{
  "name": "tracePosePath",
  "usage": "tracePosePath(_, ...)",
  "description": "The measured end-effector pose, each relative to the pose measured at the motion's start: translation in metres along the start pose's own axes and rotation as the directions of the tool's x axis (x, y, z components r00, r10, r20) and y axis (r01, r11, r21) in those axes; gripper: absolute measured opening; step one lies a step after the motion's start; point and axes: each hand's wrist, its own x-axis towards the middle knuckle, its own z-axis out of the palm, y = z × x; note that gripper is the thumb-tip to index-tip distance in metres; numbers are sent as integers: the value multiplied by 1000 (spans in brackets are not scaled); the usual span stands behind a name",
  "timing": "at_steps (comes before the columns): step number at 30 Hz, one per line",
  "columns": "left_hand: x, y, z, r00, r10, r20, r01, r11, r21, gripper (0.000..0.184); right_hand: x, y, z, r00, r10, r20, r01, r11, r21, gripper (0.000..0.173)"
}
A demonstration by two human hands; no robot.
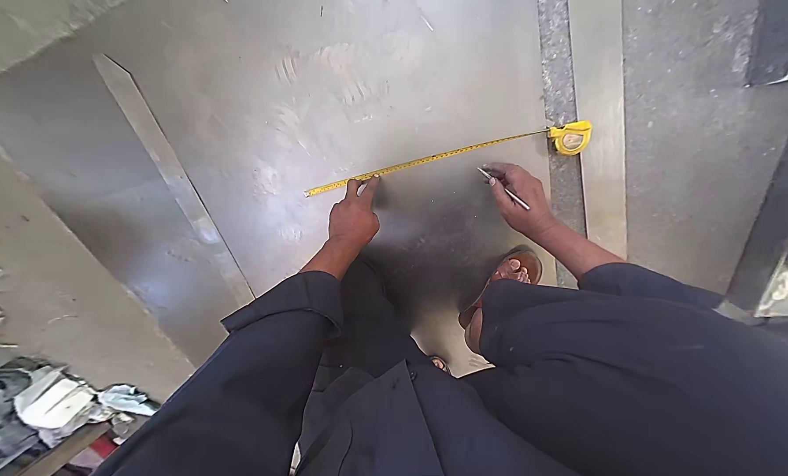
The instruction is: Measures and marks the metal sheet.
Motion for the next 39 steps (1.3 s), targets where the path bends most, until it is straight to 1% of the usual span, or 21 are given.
tracePosePath(3, -1, 1, 0, 1000, -9, 7, 9, 1000, 3, 77, 12, 5, 12, 984, 174, -45, -166, 976, 144, 22)
tracePosePath(5, 0, 1, 2, 1000, -12, 2, 12, 1000, -9, 77, 22, 4, 14, 978, 198, -59, -186, 968, 168, 18)
tracePosePath(8, 1, 1, 1, 1000, -12, -5, 12, 1000, -25, 76, 34, 4, 15, 979, 195, -61, -182, 968, 170, 17)
tracePosePath(14, -1, 1, 1, 1000, -10, 1, 10, 1000, -22, 77, 32, 12, 17, 985, 160, -57, -149, 974, 170, 16)
tracePosePath(21, -1, 2, 2, 1000, -20, 1, 20, 999, -27, 77, 33, 16, 15, 994, 112, -12, -110, 991, 69, 22)
tracePosePath(25, -2, 1, 1, 1000, -13, -2, 13, 999, -51, 77, 33, 19, 16, 996, 87, -16, -86, 996, 39, 21)
tracePosePath(29, -2, 3, 2, 1000, -25, 1, 25, 999, -38, 76, 33, 18, 15, 995, 95, 7, -95, 995, 18, 22)
tracePosePath(39, -2, 3, 2, 1000, -22, -1, 22, 999, -42, 79, 33, 18, 14, 997, 81, 5, -81, 997, -14, 24)
